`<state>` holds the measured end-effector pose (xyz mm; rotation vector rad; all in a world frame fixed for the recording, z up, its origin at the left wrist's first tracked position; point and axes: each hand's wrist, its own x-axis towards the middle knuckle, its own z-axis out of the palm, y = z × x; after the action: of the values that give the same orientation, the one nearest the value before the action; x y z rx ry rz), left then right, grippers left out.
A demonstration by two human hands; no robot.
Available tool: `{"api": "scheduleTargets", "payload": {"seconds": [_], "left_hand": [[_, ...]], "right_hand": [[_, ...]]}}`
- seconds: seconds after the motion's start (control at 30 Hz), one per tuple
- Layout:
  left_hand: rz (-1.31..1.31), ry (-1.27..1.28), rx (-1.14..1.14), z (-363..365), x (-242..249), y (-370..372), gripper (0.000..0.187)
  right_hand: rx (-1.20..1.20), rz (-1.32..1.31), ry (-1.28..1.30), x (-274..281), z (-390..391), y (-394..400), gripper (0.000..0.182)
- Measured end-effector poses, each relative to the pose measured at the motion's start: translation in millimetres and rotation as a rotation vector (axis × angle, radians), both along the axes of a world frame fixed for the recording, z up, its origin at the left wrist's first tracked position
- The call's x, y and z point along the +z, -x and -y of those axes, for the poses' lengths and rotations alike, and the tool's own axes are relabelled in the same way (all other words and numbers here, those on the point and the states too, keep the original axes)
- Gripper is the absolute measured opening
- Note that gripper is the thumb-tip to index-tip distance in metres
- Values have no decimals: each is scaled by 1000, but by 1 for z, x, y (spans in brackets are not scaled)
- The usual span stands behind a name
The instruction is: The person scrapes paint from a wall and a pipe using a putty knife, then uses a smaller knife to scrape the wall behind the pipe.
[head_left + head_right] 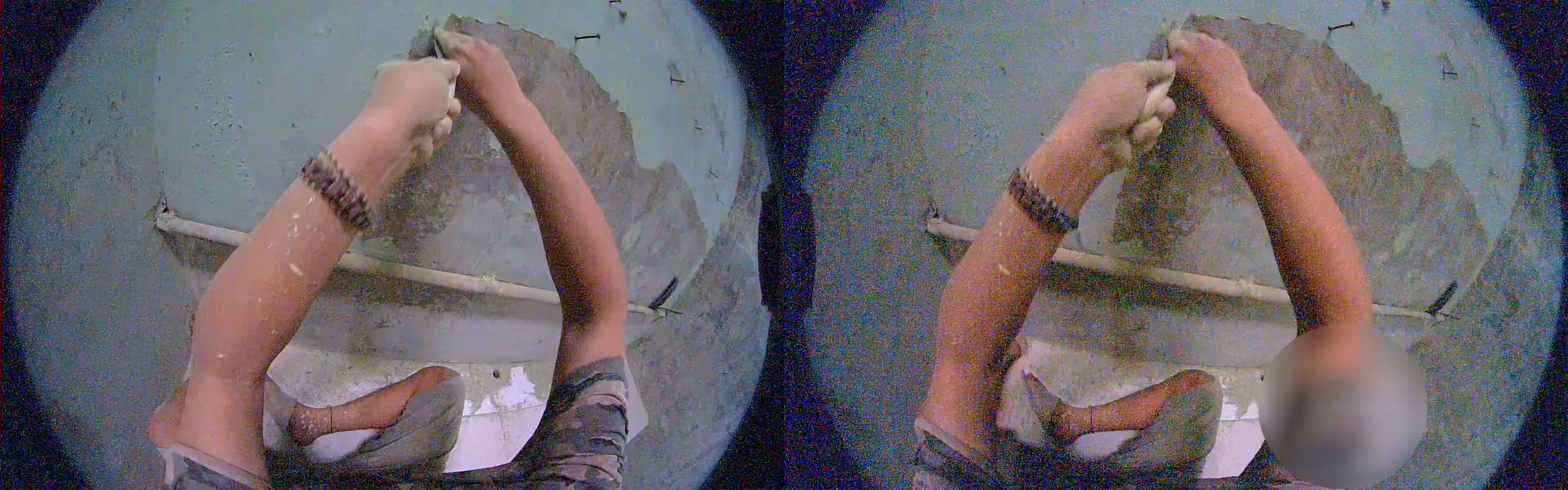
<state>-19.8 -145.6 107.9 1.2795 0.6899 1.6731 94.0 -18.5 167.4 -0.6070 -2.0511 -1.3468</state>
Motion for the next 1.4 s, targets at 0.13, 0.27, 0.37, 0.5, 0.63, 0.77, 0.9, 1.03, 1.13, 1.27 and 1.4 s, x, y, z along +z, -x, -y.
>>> {"api": "scheduleTargets", "payload": {"seconds": [0.13, 0.27, 0.37, 0.5, 0.63, 0.77, 0.9, 1.03, 1.13, 1.27, 1.4], "left_hand": [[7, -27, 21, -10, -2, 4, 28], [-121, -19, 22, -4, -5, 12, 25], [-18, -93, 40, -17, -8, 11, 25], [-49, -43, 49, -15, -5, 8, 29], [-21, -24, 46, -10, -6, 2, 30], [-18, -8, 92, -4, -6, -5, 30], [-194, -85, 153, -19, -4, 0, 31], [-57, -15, 100, -6, -3, -4, 32], [-47, 5, 85, -10, -15, -5, 33], [-49, -11, 120, -14, -4, -8, 35], [-369, -217, 256, -30, -38, -4, 35]], "right_hand": [[66, -69, -120, 4, -5, 5, 20], [26, -38, -54, 0, 2, 4, 19], [24, -104, -41, -3, 6, 9, 21], [78, -106, -70, -7, 0, 5, 27], [151, -110, -103, -7, 0, 4, 28], [149, -100, -30, -5, 2, -1, 28], [99, -67, -43, 4, 3, 3, 37], [48, -78, 92, 3, 6, 0, 29], [98, -82, -48, -18, 3, -1, 29], [102, -132, -9, -3, 0, 0, 40], [158, -63, -58, -32, -5, -7, 45]]}}
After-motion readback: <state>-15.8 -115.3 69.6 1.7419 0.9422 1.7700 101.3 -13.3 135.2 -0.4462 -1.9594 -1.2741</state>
